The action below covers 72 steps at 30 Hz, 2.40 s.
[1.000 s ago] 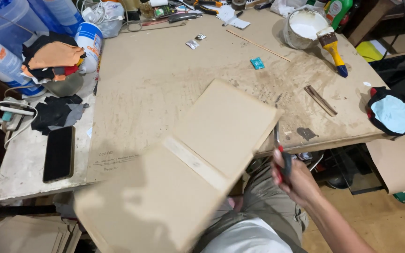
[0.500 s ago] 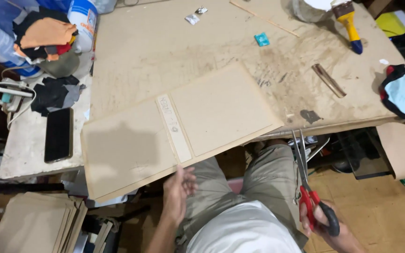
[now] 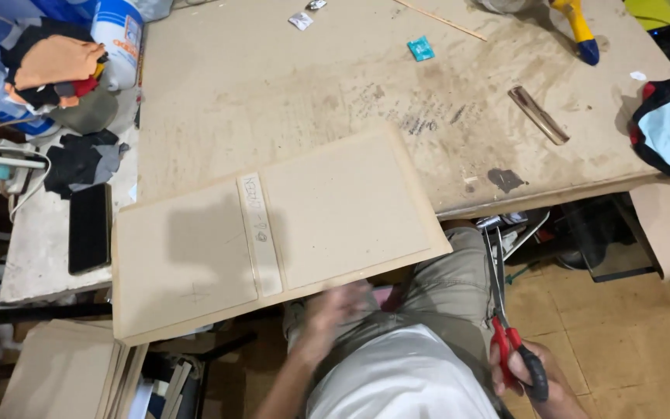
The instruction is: The person is assembling a folder by aligning cardboard panels, applying a green adhesive cover, smoothing it out with a hand tool, and trimming the edges with scissors.
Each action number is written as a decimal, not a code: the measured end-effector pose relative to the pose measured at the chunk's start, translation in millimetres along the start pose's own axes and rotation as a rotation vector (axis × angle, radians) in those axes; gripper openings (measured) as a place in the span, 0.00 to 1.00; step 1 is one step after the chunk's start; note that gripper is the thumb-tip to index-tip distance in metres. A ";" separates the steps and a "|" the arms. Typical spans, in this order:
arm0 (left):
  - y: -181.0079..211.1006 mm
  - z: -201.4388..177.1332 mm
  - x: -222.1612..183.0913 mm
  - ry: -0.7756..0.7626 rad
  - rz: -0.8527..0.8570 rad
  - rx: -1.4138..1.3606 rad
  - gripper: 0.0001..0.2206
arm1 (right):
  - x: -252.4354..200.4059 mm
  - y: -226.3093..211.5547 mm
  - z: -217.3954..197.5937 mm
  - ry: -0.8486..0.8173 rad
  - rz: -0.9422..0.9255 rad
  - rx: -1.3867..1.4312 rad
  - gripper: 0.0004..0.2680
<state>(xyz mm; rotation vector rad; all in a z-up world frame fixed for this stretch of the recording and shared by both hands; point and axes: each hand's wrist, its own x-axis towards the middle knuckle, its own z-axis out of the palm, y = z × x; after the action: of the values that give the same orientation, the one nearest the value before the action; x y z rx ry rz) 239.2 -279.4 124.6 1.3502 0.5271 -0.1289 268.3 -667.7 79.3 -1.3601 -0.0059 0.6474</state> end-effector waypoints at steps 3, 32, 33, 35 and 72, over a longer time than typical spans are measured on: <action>3.8 61.3 41.7 -0.175 -0.089 -0.212 0.18 | -4.1 -11.5 10.0 -0.054 -0.035 -0.049 0.20; 42.9 175.4 60.5 -0.386 -0.178 -0.317 0.23 | 32.0 -48.3 76.8 0.063 -0.069 0.228 0.16; 43.1 175.4 59.8 -0.387 -0.174 -0.334 0.21 | 32.2 -45.9 78.9 0.078 -0.092 0.236 0.16; 42.8 176.1 59.3 -0.392 -0.169 -0.351 0.20 | 32.8 -41.9 82.8 0.096 -0.117 0.243 0.16; 67.8 148.5 28.2 -0.206 -0.190 -0.013 0.25 | 38.4 -87.8 156.4 0.268 -0.075 0.514 0.21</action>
<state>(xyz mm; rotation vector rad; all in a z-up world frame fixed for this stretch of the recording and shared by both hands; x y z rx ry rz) 332.7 -398.9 191.2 1.2560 0.4804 -0.4151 280.0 -516.1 181.8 -0.9329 0.3044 0.3639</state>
